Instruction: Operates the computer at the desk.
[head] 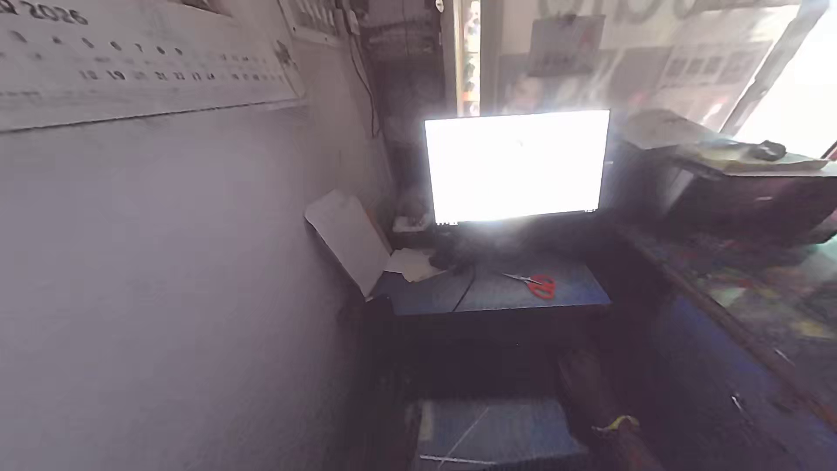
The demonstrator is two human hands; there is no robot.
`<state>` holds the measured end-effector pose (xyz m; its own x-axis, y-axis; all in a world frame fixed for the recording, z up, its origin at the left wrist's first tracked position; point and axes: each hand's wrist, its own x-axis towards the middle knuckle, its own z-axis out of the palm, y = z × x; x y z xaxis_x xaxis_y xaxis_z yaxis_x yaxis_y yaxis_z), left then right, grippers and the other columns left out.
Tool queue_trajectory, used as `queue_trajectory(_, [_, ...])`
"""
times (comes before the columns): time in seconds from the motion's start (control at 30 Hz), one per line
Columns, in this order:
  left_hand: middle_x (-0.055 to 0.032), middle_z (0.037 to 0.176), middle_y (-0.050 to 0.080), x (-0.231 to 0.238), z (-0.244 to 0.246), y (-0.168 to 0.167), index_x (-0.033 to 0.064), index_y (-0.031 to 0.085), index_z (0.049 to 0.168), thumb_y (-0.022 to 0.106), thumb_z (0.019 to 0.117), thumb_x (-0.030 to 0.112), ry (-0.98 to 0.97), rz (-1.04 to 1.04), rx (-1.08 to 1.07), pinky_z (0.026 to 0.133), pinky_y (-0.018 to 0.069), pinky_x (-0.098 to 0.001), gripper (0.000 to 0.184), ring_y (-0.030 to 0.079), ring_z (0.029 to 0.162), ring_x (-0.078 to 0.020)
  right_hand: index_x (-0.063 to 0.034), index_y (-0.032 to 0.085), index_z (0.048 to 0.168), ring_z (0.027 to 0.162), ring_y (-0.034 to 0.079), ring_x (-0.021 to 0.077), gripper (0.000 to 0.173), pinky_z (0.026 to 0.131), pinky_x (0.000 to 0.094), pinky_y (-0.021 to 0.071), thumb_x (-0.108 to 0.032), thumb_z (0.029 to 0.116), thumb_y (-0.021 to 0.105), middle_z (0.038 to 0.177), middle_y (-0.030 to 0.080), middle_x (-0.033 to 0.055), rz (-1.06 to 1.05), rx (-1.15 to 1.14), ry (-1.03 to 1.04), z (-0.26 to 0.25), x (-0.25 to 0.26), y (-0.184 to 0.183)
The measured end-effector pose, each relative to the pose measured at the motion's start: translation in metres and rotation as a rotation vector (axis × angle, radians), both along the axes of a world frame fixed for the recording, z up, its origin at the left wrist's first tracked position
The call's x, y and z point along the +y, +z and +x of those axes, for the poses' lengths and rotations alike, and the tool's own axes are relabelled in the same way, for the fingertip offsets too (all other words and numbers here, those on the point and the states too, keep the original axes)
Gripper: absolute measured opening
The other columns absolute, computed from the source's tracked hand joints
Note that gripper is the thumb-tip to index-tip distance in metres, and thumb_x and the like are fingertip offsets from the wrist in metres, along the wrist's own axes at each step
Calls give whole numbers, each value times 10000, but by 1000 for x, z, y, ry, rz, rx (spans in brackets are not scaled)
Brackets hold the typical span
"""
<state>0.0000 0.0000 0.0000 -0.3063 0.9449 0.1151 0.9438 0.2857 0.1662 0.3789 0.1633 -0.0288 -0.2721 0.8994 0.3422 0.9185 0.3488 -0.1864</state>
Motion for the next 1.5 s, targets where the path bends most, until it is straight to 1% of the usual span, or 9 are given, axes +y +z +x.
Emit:
queue_trajectory(0.13, [-272, 1633, 293, 4, -4, 3, 120, 394, 1579, 417, 1037, 512, 19, -76, -98, 1243, 217, -554, 669, 259, 1531, -427, -118, 643, 1384, 1340, 565, 360, 451, 1123, 506, 463, -356, 1039, 475, 1437, 597, 172, 37, 12, 0, 0, 5, 1])
queue_trajectory(0.23, [-245, 1639, 300, 1, -7, -17, 127, 440, 1554, 426, 1031, 516, 21, 27, -122, 1256, 194, -548, 652, 256, 1538, -404, -123, 631, 1400, 1348, 557, 361, 454, 1131, 508, 454, -356, 1043, 475, 1445, 588, 178, 20, 18, 4, 1, 3, 1])
queue_trajectory(0.4, [-236, 1556, 438, 5, -13, -28, 113, 555, 1449, 523, 984, 499, 8, 71, 3, 1209, 326, -511, 605, 375, 1481, -380, -134, 659, 1364, 1354, 558, 323, 439, 1137, 495, 453, -358, 1054, 444, 1424, 620, 123, 19, -21, 8, 4, 1, -6])
queue_trajectory(0.47, [-191, 1607, 393, 1, -16, -36, 135, 514, 1499, 528, 992, 509, -3, 108, -66, 1224, 312, -505, 630, 328, 1517, -347, -124, 682, 1333, 1341, 569, 323, 432, 1127, 494, 463, -353, 1053, 446, 1406, 635, 121, 32, -24, 11, 3, 4, -7])
queue_trajectory(0.73, [-195, 1646, 318, 5, -22, -47, 131, 463, 1535, 503, 991, 507, -15, 88, -114, 1248, 235, -534, 662, 260, 1543, -373, -97, 643, 1381, 1363, 545, 360, 467, 1138, 528, 442, -355, 1030, 475, 1452, 592, 160, 24, 18, -23, 1, 1, -5])
queue_trajectory(1.07, [-192, 1645, 322, 11, -26, -51, 159, 436, 1557, 511, 978, 519, -18, 93, -79, 1242, 250, -534, 686, 283, 1534, -370, -102, 667, 1350, 1387, 521, 353, 446, 1142, 517, 437, -326, 999, 507, 1475, 569, 161, -14, 6, -54, 2, 4, -4])
queue_trajectory(1.33, [-195, 1629, 348, 11, -25, -38, 163, 451, 1546, 557, 953, 532, -17, 72, -60, 1228, 285, -525, 706, 307, 1524, -360, -109, 686, 1323, 1362, 546, 341, 453, 1118, 519, 459, -337, 986, 489, 1454, 590, 146, 50, 5, -46, 2, 9, -9])
queue_trajectory(1.4, [-209, 1612, 372, 10, -21, -21, 140, 460, 1537, 583, 944, 528, -31, 87, -21, 1217, 301, -532, 720, 324, 1513, -371, -105, 688, 1315, 1334, 568, 343, 462, 1108, 521, 467, -352, 997, 461, 1418, 616, 151, 58, -16, -64, -1, 7, -3])
queue_trajectory(1.5, [-174, 1625, 372, -1, -10, 12, 120, 402, 1572, 511, 996, 521, -63, 84, 36, 1236, 257, -535, 710, 310, 1525, -350, -125, 670, 1334, 1326, 572, 332, 447, 1120, 513, 454, -348, 1016, 449, 1394, 632, 136, 6, -34, -102, -4, -1, 13])
